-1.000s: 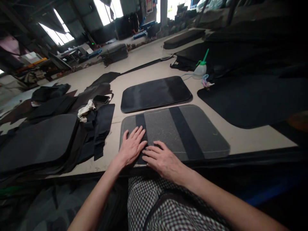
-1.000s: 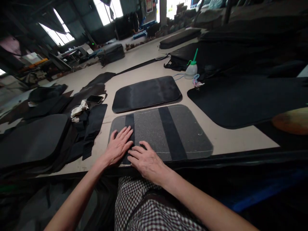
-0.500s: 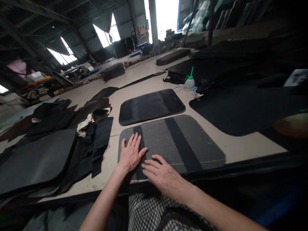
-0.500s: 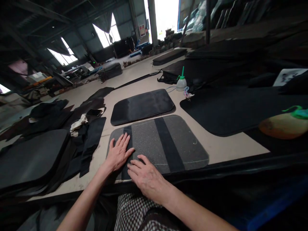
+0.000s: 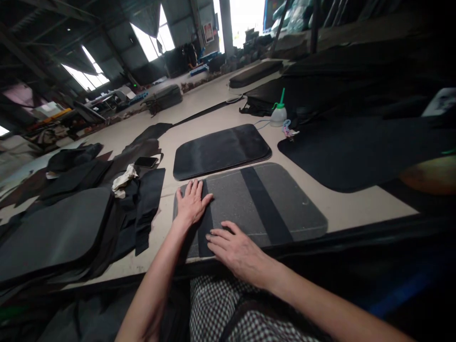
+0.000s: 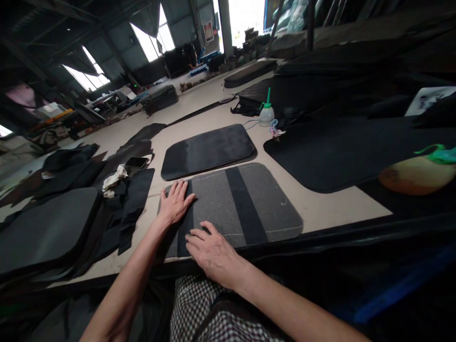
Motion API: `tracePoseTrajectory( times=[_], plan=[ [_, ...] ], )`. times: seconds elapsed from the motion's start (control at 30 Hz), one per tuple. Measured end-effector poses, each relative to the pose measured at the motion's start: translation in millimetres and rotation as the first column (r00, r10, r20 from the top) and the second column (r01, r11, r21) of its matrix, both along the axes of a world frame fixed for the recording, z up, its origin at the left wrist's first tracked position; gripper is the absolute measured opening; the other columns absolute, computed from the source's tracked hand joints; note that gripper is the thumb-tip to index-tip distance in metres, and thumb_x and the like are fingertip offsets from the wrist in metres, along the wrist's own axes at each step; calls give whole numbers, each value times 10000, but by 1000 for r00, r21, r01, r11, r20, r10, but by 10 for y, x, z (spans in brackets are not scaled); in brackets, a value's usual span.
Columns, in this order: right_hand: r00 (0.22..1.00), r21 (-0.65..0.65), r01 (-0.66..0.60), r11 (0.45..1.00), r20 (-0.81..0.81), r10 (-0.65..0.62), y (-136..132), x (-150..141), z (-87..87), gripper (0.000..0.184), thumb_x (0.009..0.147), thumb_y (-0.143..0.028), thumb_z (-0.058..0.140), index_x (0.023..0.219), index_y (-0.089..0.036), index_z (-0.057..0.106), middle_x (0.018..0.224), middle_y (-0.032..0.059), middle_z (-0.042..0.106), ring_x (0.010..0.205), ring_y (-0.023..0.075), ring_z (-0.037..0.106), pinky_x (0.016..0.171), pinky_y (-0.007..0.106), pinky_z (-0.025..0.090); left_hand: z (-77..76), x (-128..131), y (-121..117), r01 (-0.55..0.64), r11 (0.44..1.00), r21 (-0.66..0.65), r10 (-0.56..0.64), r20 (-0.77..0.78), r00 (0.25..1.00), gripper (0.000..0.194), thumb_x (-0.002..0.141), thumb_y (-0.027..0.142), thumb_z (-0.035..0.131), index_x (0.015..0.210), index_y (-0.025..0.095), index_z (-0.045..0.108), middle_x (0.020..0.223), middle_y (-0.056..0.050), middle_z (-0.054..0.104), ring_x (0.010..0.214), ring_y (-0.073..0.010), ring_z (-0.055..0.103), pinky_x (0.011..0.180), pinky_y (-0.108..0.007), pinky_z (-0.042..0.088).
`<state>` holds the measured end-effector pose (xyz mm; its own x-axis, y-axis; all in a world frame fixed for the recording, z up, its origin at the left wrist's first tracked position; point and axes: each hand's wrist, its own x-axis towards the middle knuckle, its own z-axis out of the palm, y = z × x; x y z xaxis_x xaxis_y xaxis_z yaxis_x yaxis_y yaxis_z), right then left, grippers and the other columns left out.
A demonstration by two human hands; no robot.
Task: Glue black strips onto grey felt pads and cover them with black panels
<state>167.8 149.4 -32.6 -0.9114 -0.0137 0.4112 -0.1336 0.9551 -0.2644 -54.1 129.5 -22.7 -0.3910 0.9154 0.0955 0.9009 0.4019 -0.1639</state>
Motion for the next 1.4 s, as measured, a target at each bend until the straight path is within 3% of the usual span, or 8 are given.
tracePoseTrajectory(
  times=[0.13, 0.27, 0.43, 0.6, 0.73, 0.83, 1.03, 1.4],
  plan=[
    [1000, 13, -8, 1000, 15, 8, -3, -9, 6, 288, 1027, -193, 435, 1231, -146, 633, 1317, 96, 640, 1252, 240, 536, 1118, 499, 320, -4, 72, -31, 55, 997, -55, -51, 83, 995, 753, 966, 666, 142, 1582, 233, 178, 1660, -57, 162, 1535, -251, 116, 1209, -617, 116],
    [1000, 13, -13, 1000, 12, 13, -8, -23, 11, 276, 1020, -194, 457, 1216, -155, 647, 1294, 97, 654, 1239, 235, 547, 1112, 504, 326, 42, 59, -27, 91, 990, -108, -73, 157, 985, 726, 969, 664, 189, 1566, 252, 239, 1652, -55, 196, 1533, -263, 128, 1196, -648, 116],
    [999, -34, -36, 999, 4, 36, 13, -27, 33, 218, 1007, -237, 504, 1119, -173, 680, 1243, 84, 675, 1218, 220, 555, 1125, 495, 314, 282, 116, -81, -17, 989, 149, -2, 130, 991, 585, 1022, 522, 234, 1516, 235, 356, 1650, -77, 211, 1531, -258, 138, 1193, -606, 175],
    [998, -118, -9, 993, -56, 2, 59, 62, 40, 177, 994, -214, 523, 1081, -187, 675, 1268, 78, 658, 1200, 196, 557, 1119, 466, 318, 433, 212, -446, -45, 938, 343, -62, 293, 954, 449, 1027, 410, 359, 1433, 242, 454, 1540, -72, 450, 1465, -209, 324, 1205, -493, 227],
    [994, -162, 72, 984, -69, -84, 108, 135, 38, 185, 1003, -208, 515, 1115, -192, 662, 1248, 75, 662, 1179, 200, 558, 1097, 462, 322, 319, 284, -806, -20, 924, 382, -149, 407, 901, 337, 978, 383, 517, 1289, 266, 573, 1384, -44, 610, 1365, -196, 465, 1174, -447, 299],
    [995, -136, 67, 988, -61, -76, 117, 114, 41, 174, 1002, -224, 529, 1107, -198, 665, 1225, 70, 666, 1165, 201, 557, 1086, 464, 323, 187, 363, -951, 20, 937, 348, -182, 442, 878, 283, 932, 396, 611, 1189, 280, 629, 1316, -28, 653, 1327, -203, 500, 1165, -460, 296],
    [996, -53, 75, 996, -36, -77, 63, 10, 14, 136, 982, -246, 574, 1048, -198, 682, 1149, 79, 679, 1134, 217, 557, 1079, 476, 322, 0, 464, -945, 24, 936, 351, -159, 359, 920, 147, 923, 360, 636, 1040, 281, 680, 1230, -24, 680, 1195, -196, 580, 1173, -515, 211],
    [995, -19, 87, 996, -44, -87, 43, 16, 15, 163, 984, -222, 564, 1095, -209, 682, 1176, 76, 671, 1167, 228, 536, 1085, 490, 326, -42, 503, -917, -11, 926, 377, -120, 323, 939, 95, 933, 343, 619, 961, 282, 687, 1187, -17, 692, 1152, -201, 593, 1130, -512, 263]
  ],
)
